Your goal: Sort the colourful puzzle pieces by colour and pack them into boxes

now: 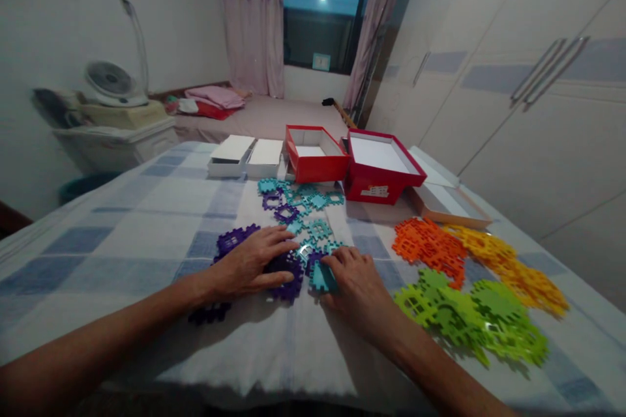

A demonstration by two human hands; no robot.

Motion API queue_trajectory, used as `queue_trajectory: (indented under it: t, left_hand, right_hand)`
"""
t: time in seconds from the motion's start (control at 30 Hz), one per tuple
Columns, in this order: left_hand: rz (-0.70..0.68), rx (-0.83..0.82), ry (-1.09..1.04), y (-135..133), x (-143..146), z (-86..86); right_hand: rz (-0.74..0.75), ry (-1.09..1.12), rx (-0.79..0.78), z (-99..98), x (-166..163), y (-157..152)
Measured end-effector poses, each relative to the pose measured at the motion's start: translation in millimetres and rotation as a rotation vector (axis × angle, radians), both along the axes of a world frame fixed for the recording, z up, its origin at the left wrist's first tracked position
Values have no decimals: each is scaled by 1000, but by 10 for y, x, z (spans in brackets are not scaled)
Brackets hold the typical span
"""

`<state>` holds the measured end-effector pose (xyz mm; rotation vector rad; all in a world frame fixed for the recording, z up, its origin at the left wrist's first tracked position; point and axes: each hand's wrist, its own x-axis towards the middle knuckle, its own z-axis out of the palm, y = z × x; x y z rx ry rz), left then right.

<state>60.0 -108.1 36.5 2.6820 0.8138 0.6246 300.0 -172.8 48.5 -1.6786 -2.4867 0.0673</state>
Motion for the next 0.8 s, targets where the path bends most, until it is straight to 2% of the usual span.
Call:
queue_trajectory:
  t: [0.13, 0.27, 0.37, 0.47, 0.57, 0.7, 0.8]
  left_hand:
    - [-45, -8, 29, 7, 66, -53]
    - [-48, -29, -42, 41, 42, -33]
    - [-7, -35, -84, 60, 91, -6]
    - [-29, -15, -102, 62, 189, 8]
    - [-31, -18, -128, 55, 261, 0]
    - [72, -48, -242, 97, 236, -8]
    - [202, -42, -344, 197, 135, 25]
  right_hand:
    - [-6, 34, 27, -60, -19, -36]
    - [8, 215, 36, -17, -58, -153]
    - [90, 289, -12, -61, -159, -245]
    - [137, 309, -41, -94, -223, -257]
    - [23, 428, -55, -27, -171, -205]
    - [-185, 575, -158, 124, -89, -177]
    - [-171, 664, -233, 168, -194, -213]
